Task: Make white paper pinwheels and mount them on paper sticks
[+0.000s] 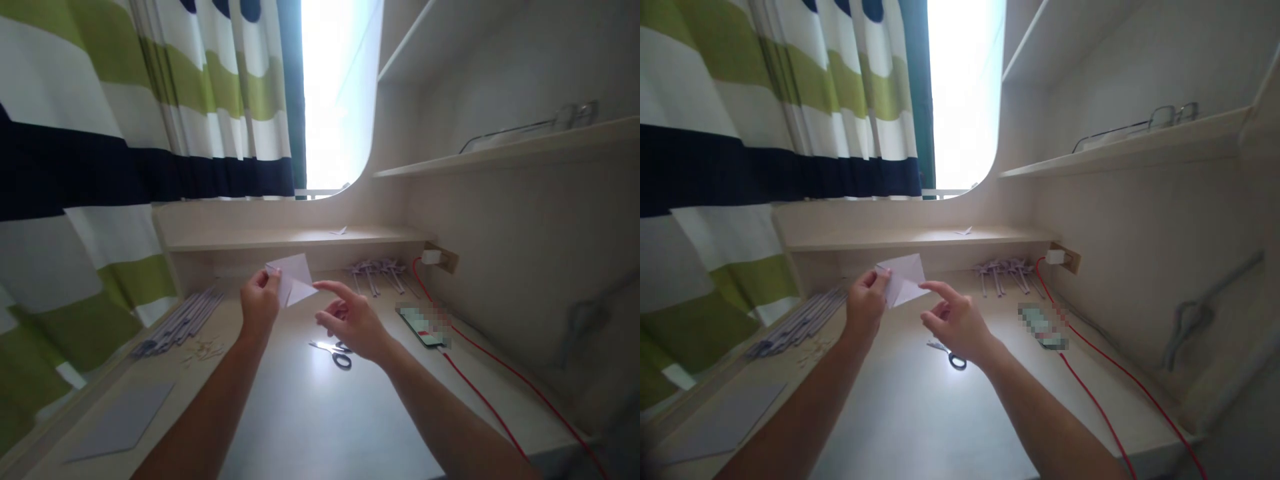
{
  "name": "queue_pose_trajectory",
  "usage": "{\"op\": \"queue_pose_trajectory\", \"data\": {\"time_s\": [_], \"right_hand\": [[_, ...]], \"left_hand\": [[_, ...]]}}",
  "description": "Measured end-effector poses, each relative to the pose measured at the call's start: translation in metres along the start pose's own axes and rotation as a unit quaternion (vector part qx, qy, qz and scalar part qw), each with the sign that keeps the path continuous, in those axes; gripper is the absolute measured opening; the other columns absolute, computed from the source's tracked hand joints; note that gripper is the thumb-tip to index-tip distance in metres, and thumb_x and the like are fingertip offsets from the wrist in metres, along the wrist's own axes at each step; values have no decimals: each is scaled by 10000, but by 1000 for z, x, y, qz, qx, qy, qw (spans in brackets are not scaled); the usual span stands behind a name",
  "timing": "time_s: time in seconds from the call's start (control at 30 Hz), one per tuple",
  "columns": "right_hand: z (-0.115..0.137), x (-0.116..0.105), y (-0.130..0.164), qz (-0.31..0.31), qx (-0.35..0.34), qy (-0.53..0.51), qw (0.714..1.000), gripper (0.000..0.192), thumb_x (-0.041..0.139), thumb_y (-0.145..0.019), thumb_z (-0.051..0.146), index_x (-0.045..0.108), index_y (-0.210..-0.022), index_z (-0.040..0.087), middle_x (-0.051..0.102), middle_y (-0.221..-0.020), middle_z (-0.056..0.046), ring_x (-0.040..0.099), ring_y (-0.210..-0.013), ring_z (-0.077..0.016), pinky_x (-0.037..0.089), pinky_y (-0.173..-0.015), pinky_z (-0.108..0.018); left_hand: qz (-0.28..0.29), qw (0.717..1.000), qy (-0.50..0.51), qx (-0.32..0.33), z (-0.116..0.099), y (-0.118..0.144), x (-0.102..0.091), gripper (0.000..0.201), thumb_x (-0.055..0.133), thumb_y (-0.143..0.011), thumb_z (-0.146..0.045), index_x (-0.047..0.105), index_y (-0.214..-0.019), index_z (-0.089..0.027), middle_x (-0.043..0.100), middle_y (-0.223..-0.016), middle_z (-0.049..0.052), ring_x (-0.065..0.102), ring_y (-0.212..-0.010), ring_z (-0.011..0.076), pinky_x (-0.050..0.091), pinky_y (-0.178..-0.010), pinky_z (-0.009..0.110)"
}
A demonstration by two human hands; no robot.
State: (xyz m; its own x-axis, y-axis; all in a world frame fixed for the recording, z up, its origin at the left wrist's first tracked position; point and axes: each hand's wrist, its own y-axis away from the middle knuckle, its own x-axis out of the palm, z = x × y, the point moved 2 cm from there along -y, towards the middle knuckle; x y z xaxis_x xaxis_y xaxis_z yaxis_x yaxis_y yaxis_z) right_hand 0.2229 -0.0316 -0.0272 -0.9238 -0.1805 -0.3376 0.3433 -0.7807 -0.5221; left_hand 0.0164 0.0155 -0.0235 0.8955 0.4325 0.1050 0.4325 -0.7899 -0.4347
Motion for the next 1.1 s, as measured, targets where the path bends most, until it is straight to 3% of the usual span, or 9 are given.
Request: {"op": "queue_pose_trajectory", "data": {"time_s": [0.13,0.23,0.37,0.57,0.77,0.93,1.0,1.1], "right_hand": [[32,2,-12,-56,-71,-11,996,421,742,-887,254,699,-1305,256,773,-824,-15,697,-601,-135,592,-580,-264],[45,4,-21,-89,-124,-25,988,299,744,-890,225,757,-1188,237,788,-874,-32,723,-666,-145,611,-626,-272],[48,6,-29,-119,-173,-19,978,210,748,-861,171,805,-1053,232,794,-931,-51,731,-740,-163,615,-658,-285],[41,0,-44,-149,-121,-57,980,171,787,-790,173,822,-947,229,792,-900,-41,720,-719,-166,619,-675,-300],[36,-21,-51,-103,-102,-140,980,99,801,-841,218,815,-937,237,791,-935,-34,742,-833,-173,611,-746,-309],[29,-38,-47,-39,-89,-89,991,134,744,-830,90,781,-871,212,771,-889,-18,712,-827,-159,569,-757,-286],[29,-39,-46,1,-84,-69,994,148,712,-831,67,767,-859,202,757,-857,-14,691,-779,-154,559,-732,-284],[29,-35,-46,46,-85,-57,994,155,683,-841,63,756,-861,198,750,-859,-15,681,-786,-159,553,-739,-292]], "left_hand": [[-28,996,43,74,-53,4,11,289,652,-865,-470,649,-841,-182,643,-770,-15,576,-660,131,451,-620,217],[-33,992,62,100,-75,16,16,283,670,-868,-449,611,-784,-186,602,-712,-28,542,-615,124,430,-575,214],[-30,985,127,109,-82,23,21,236,721,-867,-394,634,-802,-185,582,-679,-45,504,-581,109,388,-528,205],[-12,986,156,60,-72,16,24,193,736,-832,-359,641,-786,-197,640,-704,-35,583,-602,128,449,-536,214],[83,982,170,-16,-69,6,16,221,814,-725,-333,708,-865,-199,710,-751,-2,648,-613,167,548,-517,262],[190,978,82,-30,-75,-10,-6,550,932,-603,-266,755,-1122,-235,791,-940,87,753,-829,265,618,-613,294],[273,960,35,-47,-74,-14,-11,523,943,-612,-290,794,-1106,-208,796,-987,131,764,-852,291,636,-666,326],[366,927,21,-80,-70,-15,-12,339,894,-708,-370,831,-986,-185,797,-897,142,752,-711,273,620,-610,343]]}}
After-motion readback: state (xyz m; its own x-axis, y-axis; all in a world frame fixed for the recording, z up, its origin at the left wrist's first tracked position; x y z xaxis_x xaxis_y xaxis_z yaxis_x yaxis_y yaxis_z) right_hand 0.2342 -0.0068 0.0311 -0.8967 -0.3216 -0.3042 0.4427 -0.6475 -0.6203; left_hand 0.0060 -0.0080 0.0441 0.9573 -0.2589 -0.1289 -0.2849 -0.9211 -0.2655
